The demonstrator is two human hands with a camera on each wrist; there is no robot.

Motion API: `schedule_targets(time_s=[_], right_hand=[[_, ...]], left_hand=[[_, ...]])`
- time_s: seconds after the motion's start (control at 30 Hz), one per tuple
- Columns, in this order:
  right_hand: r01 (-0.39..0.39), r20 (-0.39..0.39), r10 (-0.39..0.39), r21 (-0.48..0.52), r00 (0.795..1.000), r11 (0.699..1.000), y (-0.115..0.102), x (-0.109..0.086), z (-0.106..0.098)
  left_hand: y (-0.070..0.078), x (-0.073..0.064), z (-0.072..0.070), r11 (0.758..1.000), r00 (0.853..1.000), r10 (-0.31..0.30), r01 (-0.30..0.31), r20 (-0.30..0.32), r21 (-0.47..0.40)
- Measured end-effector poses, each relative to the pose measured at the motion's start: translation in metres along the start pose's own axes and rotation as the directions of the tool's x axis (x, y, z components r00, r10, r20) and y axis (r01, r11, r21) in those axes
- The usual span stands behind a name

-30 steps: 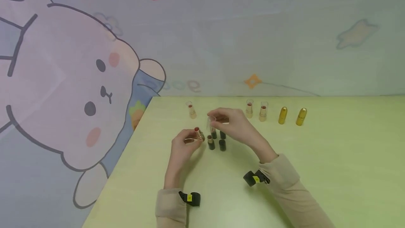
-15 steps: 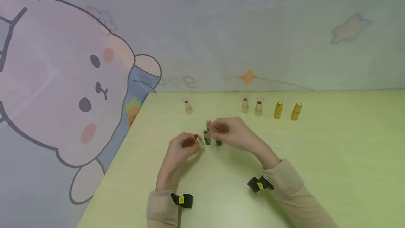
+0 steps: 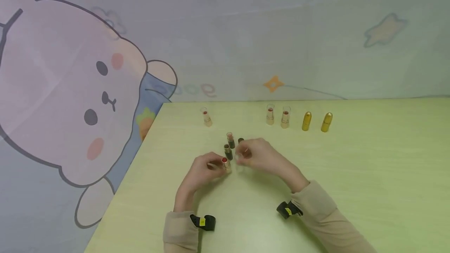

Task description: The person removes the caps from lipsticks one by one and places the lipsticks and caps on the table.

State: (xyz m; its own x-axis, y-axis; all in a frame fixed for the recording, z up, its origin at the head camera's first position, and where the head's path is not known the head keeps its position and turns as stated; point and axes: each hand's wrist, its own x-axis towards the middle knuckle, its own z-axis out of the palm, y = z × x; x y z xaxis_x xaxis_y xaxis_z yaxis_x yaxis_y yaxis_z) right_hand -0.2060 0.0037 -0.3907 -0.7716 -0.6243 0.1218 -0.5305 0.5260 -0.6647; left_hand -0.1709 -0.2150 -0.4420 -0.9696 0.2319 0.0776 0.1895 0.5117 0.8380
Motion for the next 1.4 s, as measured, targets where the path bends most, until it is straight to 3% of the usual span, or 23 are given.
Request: schedule_targets(time_s=[0.4,1.0,1.4], right_hand=[[-0.019,0.057,0.022,-0.058,0.998,0.998,0.0012,0.0005,0.0066],[-0.056,0.089,0.063,-0.078,0.994,0.995,-0.0031,-0.0003,0.0082],[-0.061,0.086,0.065,-0.048,0.994,0.997,-0.0016,-0.0030,-0.0002]], left_hand=[[-0.0001,-0.0001,0.0036,0.999,0.998,-0.053,0.053,0.034,-0.012],[-0.0020,0.0011,0.0042,0.999,0.998,-0.033,0.033,0.047,0.016],[-0.0031,0.0005,0.0013,0.997,0.996,-0.077,0.075,0.047,0.024]])
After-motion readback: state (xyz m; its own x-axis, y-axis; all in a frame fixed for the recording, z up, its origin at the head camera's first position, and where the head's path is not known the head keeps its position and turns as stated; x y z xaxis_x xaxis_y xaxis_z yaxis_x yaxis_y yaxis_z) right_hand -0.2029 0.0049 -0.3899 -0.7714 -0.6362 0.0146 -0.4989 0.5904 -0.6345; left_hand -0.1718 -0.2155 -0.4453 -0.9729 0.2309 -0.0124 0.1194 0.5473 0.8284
